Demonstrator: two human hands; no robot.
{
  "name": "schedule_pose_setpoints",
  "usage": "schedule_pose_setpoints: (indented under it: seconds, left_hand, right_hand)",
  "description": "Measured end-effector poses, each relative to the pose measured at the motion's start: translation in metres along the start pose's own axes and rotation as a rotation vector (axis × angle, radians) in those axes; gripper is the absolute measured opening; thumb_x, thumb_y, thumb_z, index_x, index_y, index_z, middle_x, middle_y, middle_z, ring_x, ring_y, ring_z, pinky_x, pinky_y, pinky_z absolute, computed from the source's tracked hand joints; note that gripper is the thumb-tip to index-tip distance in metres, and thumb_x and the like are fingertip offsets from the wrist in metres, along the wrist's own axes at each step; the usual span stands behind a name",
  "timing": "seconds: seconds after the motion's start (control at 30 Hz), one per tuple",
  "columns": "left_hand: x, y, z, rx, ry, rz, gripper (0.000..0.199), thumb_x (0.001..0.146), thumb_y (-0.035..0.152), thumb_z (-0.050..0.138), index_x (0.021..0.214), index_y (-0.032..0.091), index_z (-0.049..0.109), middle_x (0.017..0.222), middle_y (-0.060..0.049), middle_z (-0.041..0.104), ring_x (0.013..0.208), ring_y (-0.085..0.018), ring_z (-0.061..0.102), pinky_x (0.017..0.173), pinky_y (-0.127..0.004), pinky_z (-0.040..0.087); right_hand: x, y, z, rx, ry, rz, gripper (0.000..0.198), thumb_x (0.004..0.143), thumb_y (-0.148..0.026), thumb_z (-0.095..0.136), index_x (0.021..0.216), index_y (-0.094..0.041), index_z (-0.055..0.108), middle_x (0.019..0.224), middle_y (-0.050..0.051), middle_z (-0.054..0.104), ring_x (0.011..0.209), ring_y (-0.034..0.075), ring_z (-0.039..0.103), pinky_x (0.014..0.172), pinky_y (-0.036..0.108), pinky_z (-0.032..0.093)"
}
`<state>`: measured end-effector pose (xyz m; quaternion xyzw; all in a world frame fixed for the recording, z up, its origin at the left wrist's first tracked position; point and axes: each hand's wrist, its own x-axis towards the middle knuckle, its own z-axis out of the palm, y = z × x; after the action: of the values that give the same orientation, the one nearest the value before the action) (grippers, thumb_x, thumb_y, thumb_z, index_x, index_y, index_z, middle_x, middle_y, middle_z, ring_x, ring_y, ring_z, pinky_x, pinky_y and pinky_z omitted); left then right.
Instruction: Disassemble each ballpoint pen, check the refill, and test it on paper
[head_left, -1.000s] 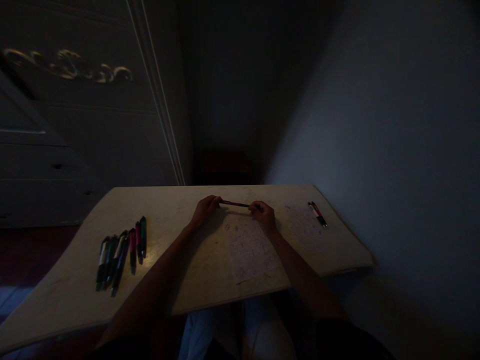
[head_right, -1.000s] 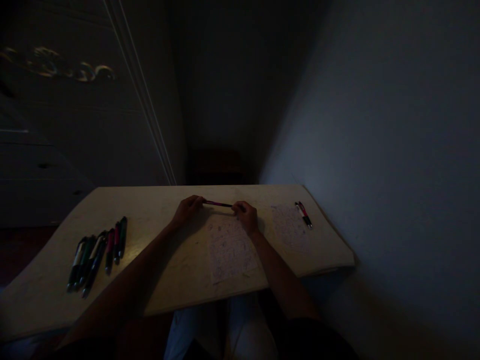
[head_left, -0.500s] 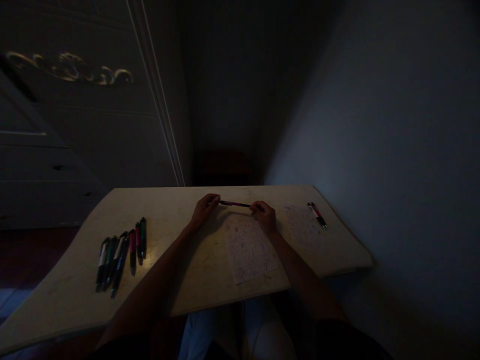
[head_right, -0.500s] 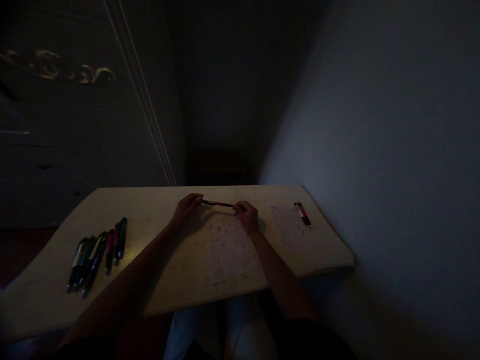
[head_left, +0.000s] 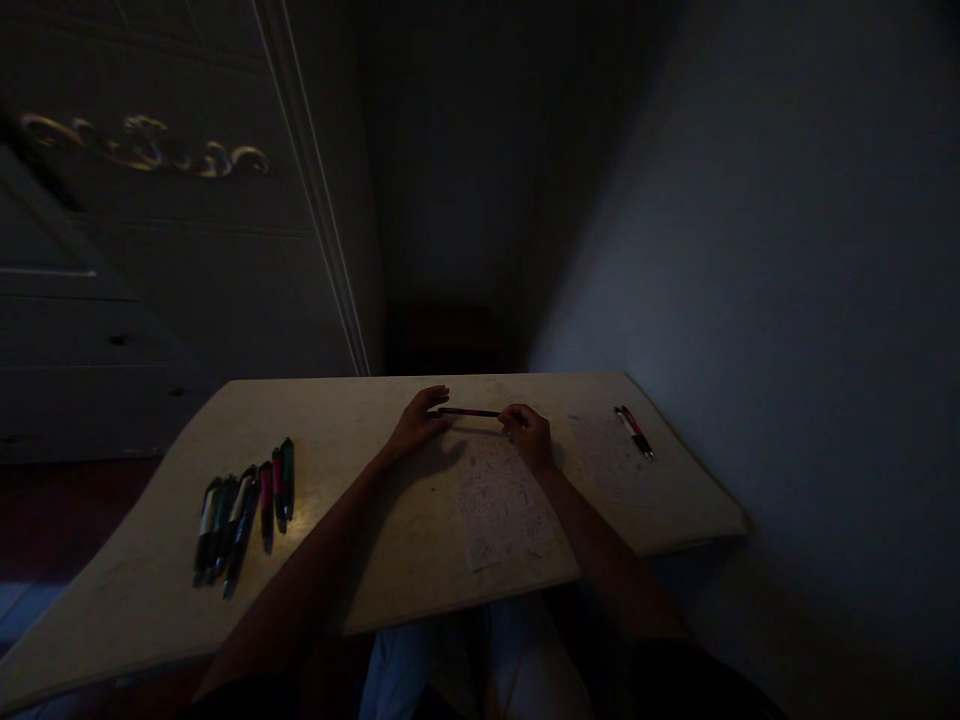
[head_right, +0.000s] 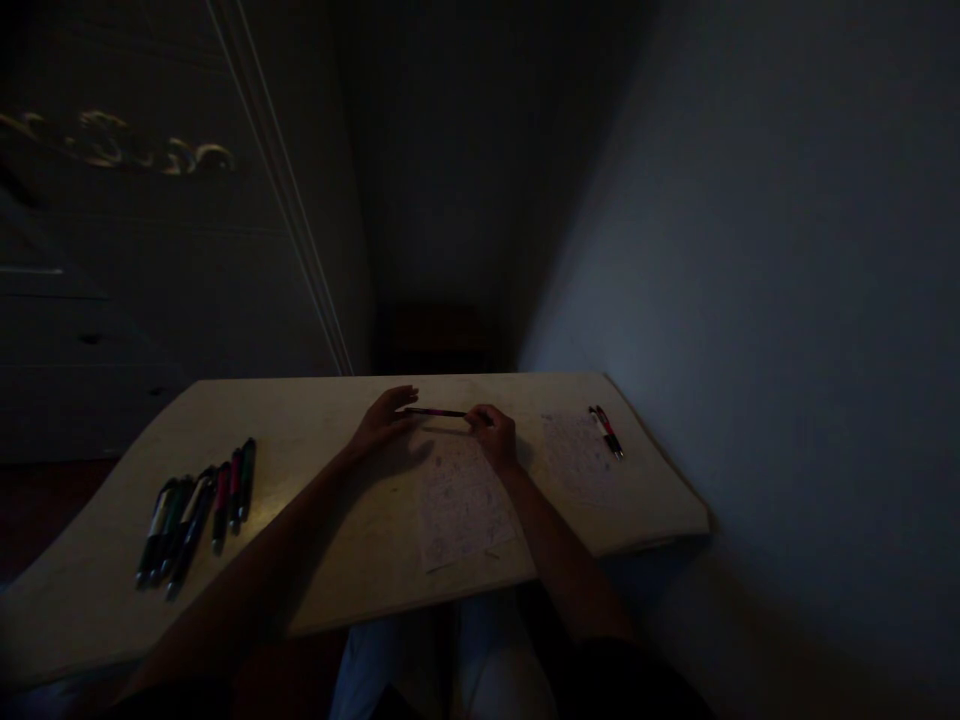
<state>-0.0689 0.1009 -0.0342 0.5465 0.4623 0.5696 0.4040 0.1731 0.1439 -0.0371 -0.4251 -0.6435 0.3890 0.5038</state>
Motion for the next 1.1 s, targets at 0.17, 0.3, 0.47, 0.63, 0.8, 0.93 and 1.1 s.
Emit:
schedule_pose_setpoints:
  seconds: [0.17,0.3,0.47,0.63,0.8,0.93,1.1]
  left_hand:
    - [-0.004,0.005,0.004,0.193,0.051,-0.054,0.046,0.083,0.057,0.061,0.104,0.017,0.069,0.09,-0.009,0.07,0.084,-0.023,0.066,0.079,-0.035,0.052]
    - [-0.004,0.008,0.002,0.176,-0.008,-0.045,0.039,0.081,0.054,0.065,0.092,0.017,0.07,0.079,-0.007,0.069,0.076,-0.022,0.066,0.074,-0.035,0.052]
    - [-0.002,0.005,0.0,0.055,-0.049,0.056,0.06,0.068,0.042,0.078,0.122,0.022,0.06,0.114,-0.012,0.068,0.103,-0.026,0.066,0.084,-0.036,0.052]
    - [-0.002,0.001,0.003,0.155,0.056,-0.003,0.072,0.065,0.047,0.081,0.128,0.021,0.056,0.115,-0.012,0.067,0.103,-0.026,0.064,0.081,-0.035,0.052]
    - [-0.004,0.01,0.005,0.225,-0.001,-0.035,0.05,0.086,0.062,0.054,0.094,0.016,0.07,0.081,-0.008,0.069,0.077,-0.022,0.064,0.074,-0.035,0.051]
    - [-0.005,0.013,0.003,0.245,-0.06,-0.039,0.044,0.083,0.059,0.059,0.085,0.018,0.072,0.082,-0.008,0.071,0.078,-0.023,0.066,0.074,-0.035,0.052]
    - [-0.003,0.005,0.002,0.193,-0.04,0.016,0.049,0.067,0.052,0.078,0.103,0.021,0.07,0.105,-0.01,0.072,0.097,-0.028,0.067,0.083,-0.04,0.054]
  right_hand:
    - [0.0,-0.002,0.0,-0.005,0.001,-0.009,0.03,0.076,-0.048,0.069,0.077,-0.019,0.065,0.063,0.0,0.062,0.054,0.014,0.056,0.05,0.025,0.044]
    - [-0.001,-0.004,0.0,-0.021,0.006,-0.021,0.03,0.076,-0.048,0.069,0.076,-0.019,0.065,0.062,0.0,0.062,0.053,0.014,0.056,0.052,0.025,0.045]
    - [-0.001,-0.004,0.001,-0.032,-0.003,-0.035,0.027,0.076,-0.046,0.069,0.077,-0.019,0.065,0.061,-0.001,0.061,0.055,0.015,0.056,0.056,0.026,0.047]
    - [-0.001,-0.003,0.0,-0.04,0.033,-0.02,0.027,0.077,-0.045,0.068,0.077,-0.019,0.065,0.062,0.0,0.061,0.055,0.015,0.055,0.054,0.026,0.045]
    - [-0.001,-0.002,0.001,-0.025,0.017,-0.029,0.025,0.076,-0.044,0.067,0.077,-0.02,0.064,0.063,-0.001,0.06,0.056,0.015,0.055,0.054,0.026,0.046]
    - [-0.001,-0.003,0.002,-0.001,-0.009,-0.029,0.025,0.076,-0.044,0.066,0.08,-0.02,0.063,0.065,-0.001,0.061,0.057,0.015,0.056,0.058,0.027,0.047]
    - [-0.001,-0.004,0.002,-0.006,-0.024,-0.034,0.025,0.078,-0.044,0.065,0.081,-0.02,0.062,0.065,-0.001,0.06,0.059,0.015,0.056,0.061,0.027,0.048]
